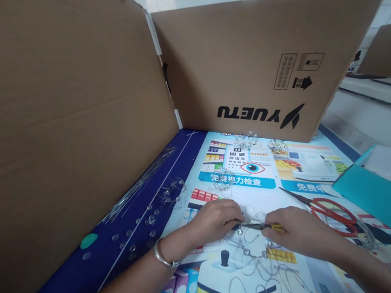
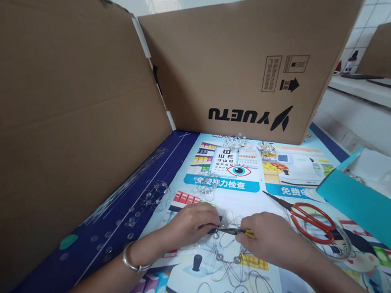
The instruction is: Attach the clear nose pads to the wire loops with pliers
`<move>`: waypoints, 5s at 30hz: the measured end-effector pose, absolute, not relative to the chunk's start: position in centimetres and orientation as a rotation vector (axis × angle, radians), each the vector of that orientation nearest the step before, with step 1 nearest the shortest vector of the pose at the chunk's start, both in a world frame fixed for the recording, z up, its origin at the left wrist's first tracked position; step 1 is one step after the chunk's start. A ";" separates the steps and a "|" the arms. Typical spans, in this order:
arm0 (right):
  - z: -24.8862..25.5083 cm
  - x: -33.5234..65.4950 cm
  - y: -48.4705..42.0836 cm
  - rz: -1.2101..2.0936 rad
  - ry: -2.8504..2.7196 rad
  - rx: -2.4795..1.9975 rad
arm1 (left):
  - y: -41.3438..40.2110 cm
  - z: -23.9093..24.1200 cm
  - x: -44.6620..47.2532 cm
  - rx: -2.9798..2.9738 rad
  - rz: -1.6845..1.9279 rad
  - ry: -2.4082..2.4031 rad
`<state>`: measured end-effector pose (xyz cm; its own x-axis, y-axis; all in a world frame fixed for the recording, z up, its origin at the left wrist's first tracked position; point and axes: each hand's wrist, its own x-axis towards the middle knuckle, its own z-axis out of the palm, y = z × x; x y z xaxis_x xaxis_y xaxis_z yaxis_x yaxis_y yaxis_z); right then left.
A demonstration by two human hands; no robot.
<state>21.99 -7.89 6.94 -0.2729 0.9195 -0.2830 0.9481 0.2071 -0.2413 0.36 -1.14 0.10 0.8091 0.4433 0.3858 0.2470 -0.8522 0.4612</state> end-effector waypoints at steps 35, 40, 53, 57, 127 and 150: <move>6.2 21.6 -9.1 -0.197 2.404 1.721 | -2.6 2.6 -1.0 2.397 0.193 0.975; 6.2 21.6 -9.2 -0.203 2.388 1.728 | -2.7 2.9 -0.8 2.370 0.161 1.029; 6.5 21.4 -9.4 -0.204 2.398 1.715 | -2.8 2.6 -0.8 2.395 0.145 1.054; 6.6 21.4 -9.4 -0.207 2.403 1.710 | -2.8 2.6 -0.8 2.392 0.158 1.058; 6.2 20.9 -9.8 -0.049 2.439 1.728 | -2.7 2.8 -0.9 2.096 0.087 0.928; 5.8 21.0 -9.7 0.170 2.615 1.504 | -2.6 3.1 -0.5 2.041 0.104 0.990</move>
